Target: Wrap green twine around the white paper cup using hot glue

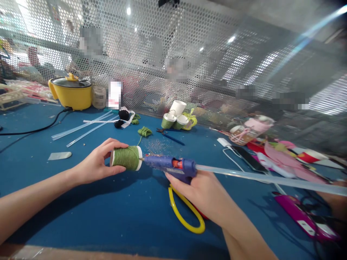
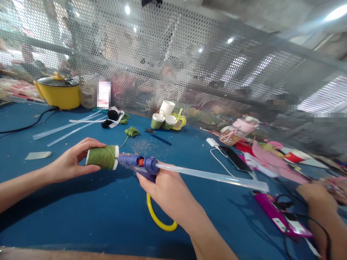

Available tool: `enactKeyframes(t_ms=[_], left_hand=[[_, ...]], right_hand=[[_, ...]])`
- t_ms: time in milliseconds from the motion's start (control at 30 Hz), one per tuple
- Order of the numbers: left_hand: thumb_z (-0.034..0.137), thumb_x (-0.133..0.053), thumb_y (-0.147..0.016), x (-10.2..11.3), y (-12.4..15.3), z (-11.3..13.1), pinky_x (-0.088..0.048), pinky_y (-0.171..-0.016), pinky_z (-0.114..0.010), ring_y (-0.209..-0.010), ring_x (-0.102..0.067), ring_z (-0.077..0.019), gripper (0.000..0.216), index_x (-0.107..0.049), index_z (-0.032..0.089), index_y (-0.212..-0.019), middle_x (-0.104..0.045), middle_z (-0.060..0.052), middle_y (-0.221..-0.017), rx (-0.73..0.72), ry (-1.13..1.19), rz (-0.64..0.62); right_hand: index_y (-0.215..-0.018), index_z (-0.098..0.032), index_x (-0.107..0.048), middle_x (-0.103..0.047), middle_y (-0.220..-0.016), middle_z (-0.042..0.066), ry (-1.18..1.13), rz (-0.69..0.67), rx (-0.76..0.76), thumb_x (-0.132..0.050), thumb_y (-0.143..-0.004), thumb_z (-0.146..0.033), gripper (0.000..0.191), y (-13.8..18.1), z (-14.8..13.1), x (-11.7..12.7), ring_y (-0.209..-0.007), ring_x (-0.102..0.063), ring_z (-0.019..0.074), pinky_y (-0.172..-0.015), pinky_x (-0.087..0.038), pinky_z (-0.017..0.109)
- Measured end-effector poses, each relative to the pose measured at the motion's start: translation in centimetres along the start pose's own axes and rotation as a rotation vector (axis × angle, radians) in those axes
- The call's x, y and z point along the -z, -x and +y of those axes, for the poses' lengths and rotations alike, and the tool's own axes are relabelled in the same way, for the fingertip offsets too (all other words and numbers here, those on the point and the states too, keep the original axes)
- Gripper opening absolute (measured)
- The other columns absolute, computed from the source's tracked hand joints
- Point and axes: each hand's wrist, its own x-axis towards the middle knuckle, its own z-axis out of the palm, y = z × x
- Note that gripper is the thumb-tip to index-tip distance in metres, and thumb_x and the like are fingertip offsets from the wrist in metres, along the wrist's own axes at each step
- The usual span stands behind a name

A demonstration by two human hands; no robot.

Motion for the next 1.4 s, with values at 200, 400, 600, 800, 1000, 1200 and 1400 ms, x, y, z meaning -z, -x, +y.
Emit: enactKeyframes(t_ms=[200,400,600,800,1000,1200,1400], left_hand=[[0.022,-0.061,-0.077,0.1,0.0,0.7,-0.046,-0.088,-0.039,-0.104,-0.048,-0.0235,0.042,-0.045,0.021,-0.116,-0.043,-0.009,-0.111,-0.117,-0.177,-0.021],[0.017,-0.056,-0.08,0.0,0.3,0.9,-0.043,-0.092,-0.039,-0.109,-0.045,-0.0237,0.04,-0.043,0.021,-0.118,-0.041,-0.011,-0.116,-0.228,-0.294,-0.072],[0.013,-0.051,-0.083,-0.1,0.6,0.8,-0.043,-0.092,-0.039,-0.11,-0.043,-0.0238,0.039,-0.042,0.022,-0.12,-0.039,-0.012,-0.118,-0.285,-0.347,-0.118],[0.012,-0.052,-0.082,-0.2,0.6,0.8,-0.044,-0.091,-0.04,-0.11,-0.044,-0.024,0.039,-0.043,0.022,-0.119,-0.038,-0.012,-0.119,-0.275,-0.344,-0.105],[0.019,-0.058,-0.08,-0.2,0.4,0.6,-0.044,-0.092,-0.043,-0.109,-0.046,-0.0257,0.042,-0.044,0.023,-0.119,-0.042,-0.011,-0.117,-0.184,-0.185,-0.065],[0.022,-0.058,-0.08,-0.5,0.2,0.1,-0.049,-0.086,-0.039,-0.105,-0.05,-0.0227,0.042,-0.044,0.023,-0.119,-0.044,-0.009,-0.115,-0.094,0.06,0.0],[0.021,-0.058,-0.08,-0.6,0.2,0.3,-0.051,-0.082,-0.04,-0.108,-0.049,-0.025,0.042,-0.045,0.024,-0.119,-0.043,-0.01,-0.118,-0.09,0.084,-0.021]], right_hand=[[-0.076,-0.018,-0.063,-0.064,-0.063,0.002,-0.007,0.003,-0.011,-0.048,-0.078,-0.03,0.019,-0.3,0.0,0.1,-0.055,-0.056,0.0163,-0.054,-0.044,0.028],[-0.068,-0.018,-0.061,-0.061,-0.058,0.0,-0.002,0.042,-0.019,-0.05,-0.077,-0.033,0.021,-0.4,0.1,0.0,-0.052,-0.052,0.0148,-0.053,-0.043,0.026],[-0.059,-0.018,-0.055,-0.057,-0.054,-0.002,-0.04,0.068,-0.013,-0.051,-0.076,-0.03,0.021,-0.8,0.1,-0.3,-0.049,-0.049,0.0124,-0.047,-0.04,0.023],[-0.06,-0.018,-0.053,-0.053,-0.045,-0.004,-0.179,0.047,-0.103,-0.055,-0.074,-0.032,0.02,-1.3,-0.3,-0.2,-0.041,-0.048,0.0116,-0.045,-0.04,0.024],[-0.071,-0.016,-0.053,-0.056,-0.053,-0.002,-0.486,0.187,-0.241,-0.061,-0.069,-0.04,0.026,-3.7,2.8,-0.5,-0.045,-0.052,0.011,-0.045,-0.043,0.023],[-0.061,-0.015,-0.054,-0.061,-0.057,0.006,-0.339,0.196,-0.366,-0.047,-0.079,-0.042,0.033,-6.9,8.2,-2.3,-0.046,-0.054,0.0111,-0.05,-0.044,0.024],[-0.045,-0.019,-0.048,-0.055,-0.043,0.007,-0.124,0.186,-0.43,-0.047,-0.08,-0.041,0.042,-7.7,10.2,-3.4,-0.043,-0.054,0.0166,-0.049,-0.041,0.03]])
